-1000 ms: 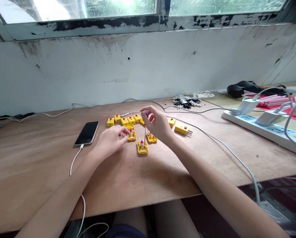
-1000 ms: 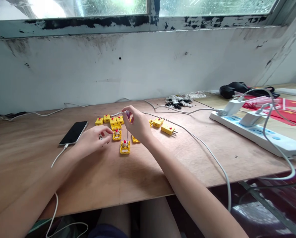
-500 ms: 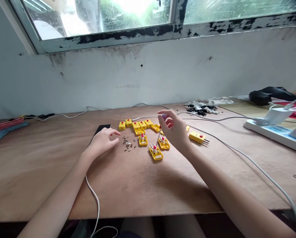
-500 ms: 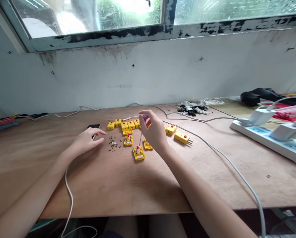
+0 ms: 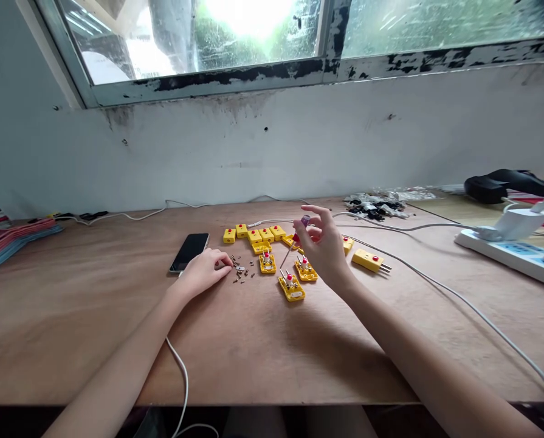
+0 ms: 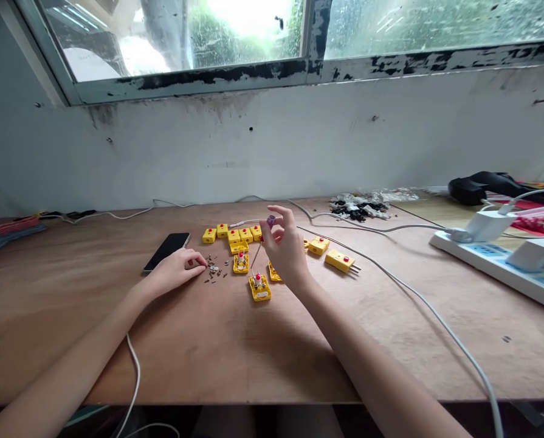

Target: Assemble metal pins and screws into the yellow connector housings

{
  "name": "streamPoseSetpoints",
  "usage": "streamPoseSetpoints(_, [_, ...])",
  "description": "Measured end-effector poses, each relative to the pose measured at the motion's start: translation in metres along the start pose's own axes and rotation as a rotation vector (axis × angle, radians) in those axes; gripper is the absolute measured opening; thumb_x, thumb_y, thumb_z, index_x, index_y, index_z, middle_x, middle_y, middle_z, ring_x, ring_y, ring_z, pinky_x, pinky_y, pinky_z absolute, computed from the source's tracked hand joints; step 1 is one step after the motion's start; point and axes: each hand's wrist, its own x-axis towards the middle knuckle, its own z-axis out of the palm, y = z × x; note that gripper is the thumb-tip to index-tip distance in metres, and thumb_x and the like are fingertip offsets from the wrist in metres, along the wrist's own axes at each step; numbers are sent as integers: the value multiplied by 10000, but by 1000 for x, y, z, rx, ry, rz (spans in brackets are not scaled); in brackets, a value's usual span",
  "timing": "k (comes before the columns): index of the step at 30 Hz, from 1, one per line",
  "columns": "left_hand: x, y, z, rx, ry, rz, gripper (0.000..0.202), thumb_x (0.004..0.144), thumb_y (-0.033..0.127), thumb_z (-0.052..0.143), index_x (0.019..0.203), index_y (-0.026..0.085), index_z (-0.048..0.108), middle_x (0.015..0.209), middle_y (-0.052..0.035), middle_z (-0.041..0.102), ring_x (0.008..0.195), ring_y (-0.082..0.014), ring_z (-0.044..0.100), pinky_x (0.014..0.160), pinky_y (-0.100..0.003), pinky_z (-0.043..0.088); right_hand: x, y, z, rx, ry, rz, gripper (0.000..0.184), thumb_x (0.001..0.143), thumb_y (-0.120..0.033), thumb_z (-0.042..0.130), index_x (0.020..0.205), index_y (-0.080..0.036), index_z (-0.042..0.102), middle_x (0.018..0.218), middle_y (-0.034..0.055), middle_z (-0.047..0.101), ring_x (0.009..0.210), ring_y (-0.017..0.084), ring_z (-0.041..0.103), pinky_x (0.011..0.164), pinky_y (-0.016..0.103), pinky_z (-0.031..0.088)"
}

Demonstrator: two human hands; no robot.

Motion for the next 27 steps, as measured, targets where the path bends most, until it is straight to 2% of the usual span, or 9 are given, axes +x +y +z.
streamPoseSetpoints(3, [1, 2, 0, -106, 2, -50, 237, 805, 404, 514, 813, 222, 666, 870, -32, 665, 845, -216, 586, 722, -314, 442, 0, -2, -1, 24, 2, 2, 363, 818, -435, 567, 1104, -233, 470, 793, -7, 539, 574, 124, 581, 467, 251, 499])
streamPoseSetpoints(8, [6, 16, 0, -664, 0, -125, 330, 759, 468, 570, 912, 182, 628, 977, -52, 675, 914, -201, 610, 817, -311, 469, 1, -4, -1, 46, -4, 23, 363, 814, -440, 572, 1088, -218, 486, 809, 2, 551, 558, 110, 570, 473, 248, 501])
streamPoseSetpoints(11, [8, 21, 1, -834, -8, -176, 332, 750, 447, 580, 938, 176, 616, 1041, -61, 665, 972, -199, 604, 831, -304, 479, 2, -3, -1, 40, -7, 33, 358, 815, -440, 570, 1083, -216, 493, 818, 6, 558, 544, 104, 563, 476, 250, 498])
streamPoseSetpoints(14, [5, 21, 3, -721, -17, -154, 313, 778, 429, 549, 958, 183, 620, 1017, -54, 673, 938, -194, 614, 814, -301, 480, 2, -3, -1, 43, -14, 34, 355, 814, -437, 569, 1079, -213, 498, 817, 9, 561, 548, 110, 566, 475, 255, 496])
streamPoseSetpoints(18, [0, 17, 3, -213, 70, -78, 256, 813, 407, 499, 924, 231, 649, 926, -26, 683, 838, -204, 622, 753, -306, 466, 2, -3, -1, 37, -30, 31, 340, 809, -432, 575, 1056, -209, 506, 781, 2, 563, 540, 114, 560, 476, 262, 493])
streamPoseSetpoints(20, [-2, 15, 4, -43, 88, -60, 239, 814, 383, 489, 928, 253, 655, 882, -13, 686, 814, -204, 626, 742, -301, 456, 1, -3, -1, 28, -33, 27, 326, 813, -426, 571, 1048, -209, 509, 778, -1, 561, 531, 110, 553, 471, 261, 488])
streamPoseSetpoints(22, [-2, 12, 4, 7, 77, -55, 229, 808, 360, 491, 940, 262, 651, 856, -2, 687, 794, -197, 630, 734, -289, 453, 1, -3, -1, 21, -40, 21, 312, 818, -417, 566, 1044, -208, 511, 775, -3, 555, 529, 108, 551, 468, 259, 484])
streamPoseSetpoints(27, [0, 6, 4, -40, 47, -79, 222, 794, 340, 509, 953, 262, 643, 918, 5, 689, 797, -190, 627, 706, -279, 453, 1, -2, -1, 2, -50, 27, 314, 820, -406, 568, 1052, -202, 513, 778, 0, 557, 534, 116, 569, 460, 262, 484])
